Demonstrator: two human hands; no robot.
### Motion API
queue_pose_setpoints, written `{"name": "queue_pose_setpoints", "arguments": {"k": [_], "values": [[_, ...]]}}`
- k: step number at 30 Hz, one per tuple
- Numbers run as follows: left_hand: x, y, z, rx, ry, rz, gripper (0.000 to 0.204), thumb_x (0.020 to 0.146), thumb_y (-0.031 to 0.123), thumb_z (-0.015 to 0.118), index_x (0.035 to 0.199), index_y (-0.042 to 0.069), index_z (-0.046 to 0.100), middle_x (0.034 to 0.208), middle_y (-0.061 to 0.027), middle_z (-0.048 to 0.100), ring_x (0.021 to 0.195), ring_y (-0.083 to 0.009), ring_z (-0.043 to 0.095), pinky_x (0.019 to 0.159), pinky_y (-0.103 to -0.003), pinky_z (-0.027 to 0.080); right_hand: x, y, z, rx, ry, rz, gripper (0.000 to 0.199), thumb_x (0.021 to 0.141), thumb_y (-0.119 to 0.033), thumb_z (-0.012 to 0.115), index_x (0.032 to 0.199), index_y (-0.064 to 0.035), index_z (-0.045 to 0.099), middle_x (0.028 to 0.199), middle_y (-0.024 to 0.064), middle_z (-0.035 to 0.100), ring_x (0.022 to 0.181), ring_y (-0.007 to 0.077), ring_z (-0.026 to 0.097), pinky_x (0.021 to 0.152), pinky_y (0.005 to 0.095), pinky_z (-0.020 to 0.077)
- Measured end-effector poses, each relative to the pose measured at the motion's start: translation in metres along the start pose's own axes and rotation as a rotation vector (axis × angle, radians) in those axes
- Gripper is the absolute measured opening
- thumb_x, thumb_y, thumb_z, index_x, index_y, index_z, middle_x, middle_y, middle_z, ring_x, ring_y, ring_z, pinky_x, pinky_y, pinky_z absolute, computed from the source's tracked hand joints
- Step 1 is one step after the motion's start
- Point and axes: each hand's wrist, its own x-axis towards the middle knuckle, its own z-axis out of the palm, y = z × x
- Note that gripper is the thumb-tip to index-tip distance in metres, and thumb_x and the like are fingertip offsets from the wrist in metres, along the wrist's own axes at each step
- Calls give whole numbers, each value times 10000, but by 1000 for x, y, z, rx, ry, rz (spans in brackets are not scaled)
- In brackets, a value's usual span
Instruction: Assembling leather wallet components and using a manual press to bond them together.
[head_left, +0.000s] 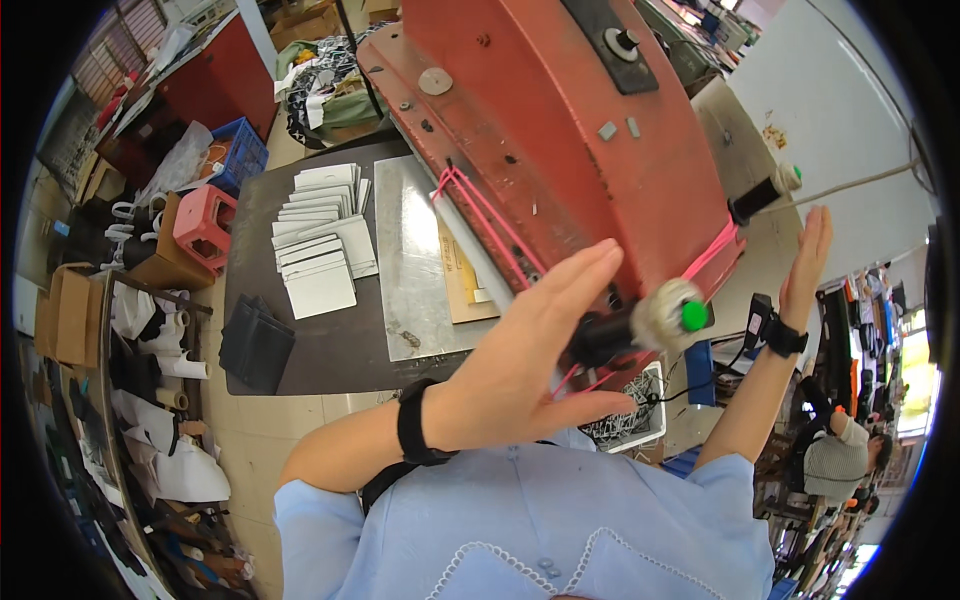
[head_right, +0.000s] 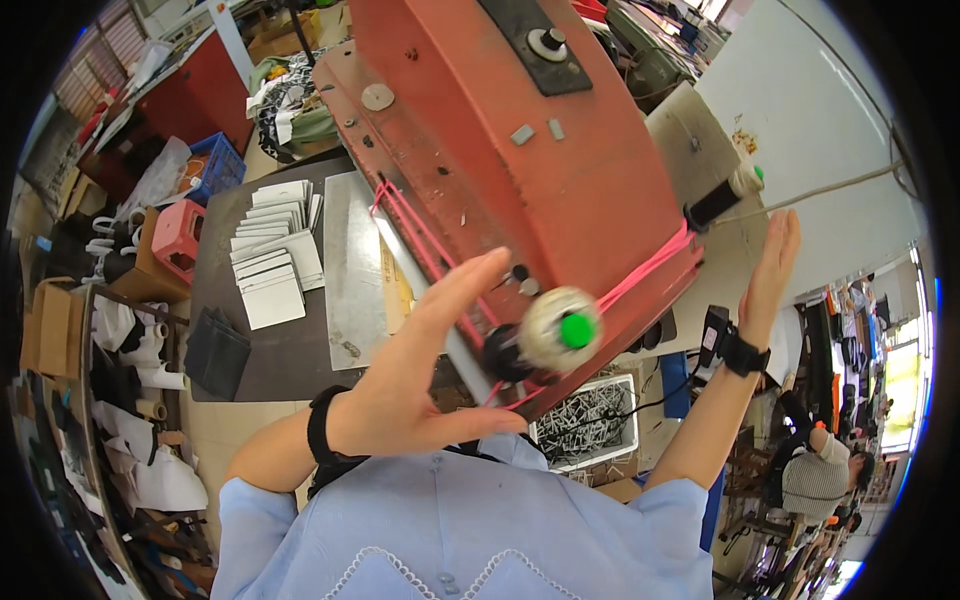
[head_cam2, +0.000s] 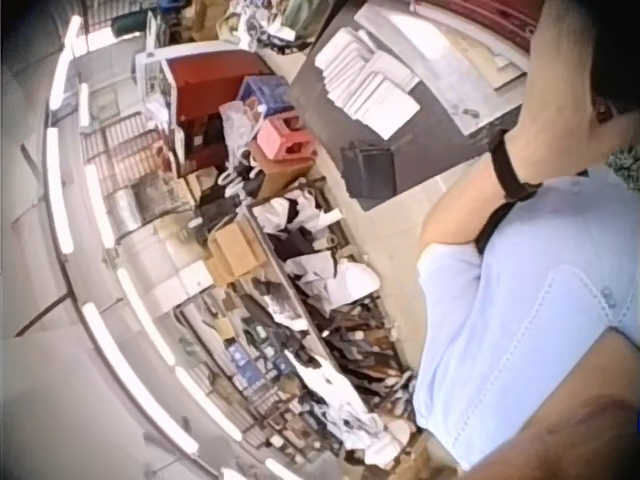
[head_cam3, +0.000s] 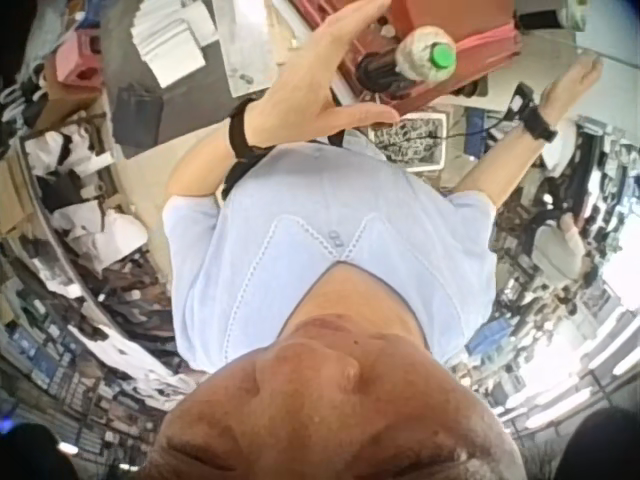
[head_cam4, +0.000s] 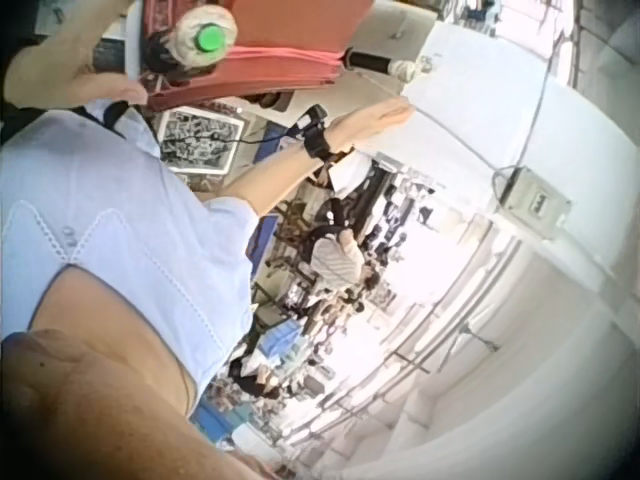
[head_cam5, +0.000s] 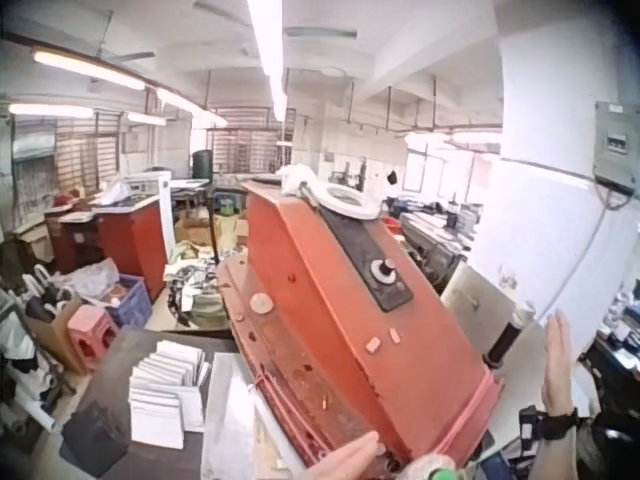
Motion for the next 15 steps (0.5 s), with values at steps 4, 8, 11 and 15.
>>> {"name": "queue_pose_setpoints", "arguments": {"k": [4, 8, 11, 15], "values": [[-10, 9, 8, -368, -2, -128, 864, 826, 110, 810, 1473, -10, 251, 1270, -180, 553, 1143, -242, 573, 993, -357, 446, 2, -9, 40, 210, -152, 32, 531, 1076, -357, 393, 1467, 2, 373, 1437, 223, 484, 1330, 283, 485, 1135, 388, 362], [-36, 11, -28, -278, 59, -131, 703, 842, 13, 747, 1394, -8, 312, 1086, -153, 599, 962, -190, 600, 863, -328, 484, -41, -53, 67, 375, -144, 78, 487, 1089, -311, 318, 1458, 3, 368, 1417, 247, 494, 1318, 307, 502, 1124, 403, 388], [-41, 18, -41, -243, 67, -161, 683, 823, -16, 745, 1366, -20, 332, 1021, -133, 600, 915, -177, 599, 819, -314, 486, -53, -62, 68, 406, -148, 73, 503, 1089, -311, 291, 1471, 12, 341, 1439, 247, 471, 1364, 307, 453, 1140, 400, 366], [-36, 13, -38, -280, 24, -112, 730, 798, -1, 771, 1380, -24, 331, 1060, -129, 584, 922, -184, 601, 810, -308, 482, -47, -59, 64, 421, -172, 75, 535, 1092, -350, 291, 1482, 13, 328, 1460, 238, 452, 1383, 298, 426, 1166, 387, 325]]}}
